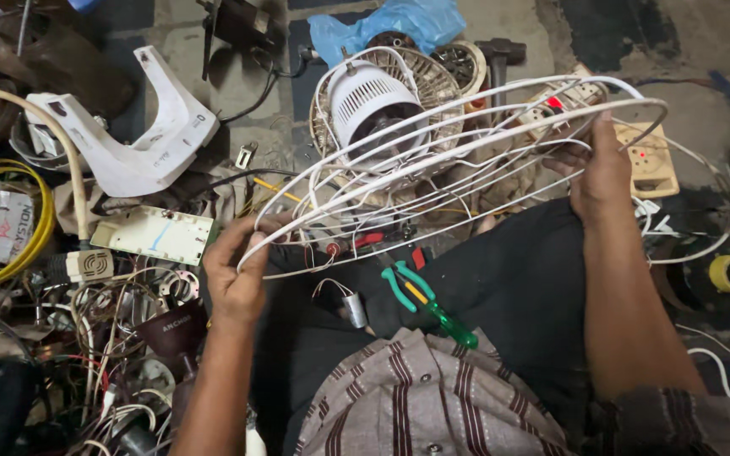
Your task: The person sits on the floor and disassembles a white electric fan. They use a screwdriver to remove screws from the fan's motor housing and cage, then detach the wire cage and the motor unit from the base.
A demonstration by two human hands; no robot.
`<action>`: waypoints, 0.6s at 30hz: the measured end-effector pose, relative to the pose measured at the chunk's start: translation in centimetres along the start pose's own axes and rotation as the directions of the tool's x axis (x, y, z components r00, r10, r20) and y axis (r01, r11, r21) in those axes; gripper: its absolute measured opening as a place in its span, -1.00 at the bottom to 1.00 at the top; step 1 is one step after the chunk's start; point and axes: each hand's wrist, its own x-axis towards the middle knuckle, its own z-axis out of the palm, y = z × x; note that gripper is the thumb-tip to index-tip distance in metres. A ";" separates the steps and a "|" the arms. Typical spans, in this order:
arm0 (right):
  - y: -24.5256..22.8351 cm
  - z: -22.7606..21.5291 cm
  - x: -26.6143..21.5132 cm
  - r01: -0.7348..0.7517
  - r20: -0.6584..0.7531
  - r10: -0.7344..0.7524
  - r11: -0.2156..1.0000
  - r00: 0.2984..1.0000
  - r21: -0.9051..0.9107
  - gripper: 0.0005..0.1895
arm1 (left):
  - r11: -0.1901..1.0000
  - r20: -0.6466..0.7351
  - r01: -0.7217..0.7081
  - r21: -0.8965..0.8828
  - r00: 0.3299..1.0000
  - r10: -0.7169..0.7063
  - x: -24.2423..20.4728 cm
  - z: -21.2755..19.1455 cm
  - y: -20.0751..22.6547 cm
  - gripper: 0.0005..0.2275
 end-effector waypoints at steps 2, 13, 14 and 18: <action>-0.9 0.2 -0.7 0.009 0.020 -0.008 0.999 1.000 -0.052 -0.36 | 1.000 -0.029 0.001 0.031 1.000 0.000 0.0 0.0 0.0 -0.78; -0.9 -0.2 -0.8 0.050 0.033 -0.047 0.996 0.998 -0.078 -0.23 | 0.999 0.005 0.020 -0.031 1.000 -0.020 0.6 0.4 0.8 -0.78; -0.8 -0.1 -0.8 0.073 0.042 -0.069 0.993 0.997 -0.089 -0.23 | 0.998 0.001 0.017 -0.062 1.000 -0.017 0.5 0.6 0.9 -0.78; -0.7 0.0 -0.5 0.101 0.022 -0.099 0.982 0.995 -0.162 -0.28 | 0.998 0.052 0.064 -0.028 0.997 -0.063 0.6 0.8 2.1 -0.80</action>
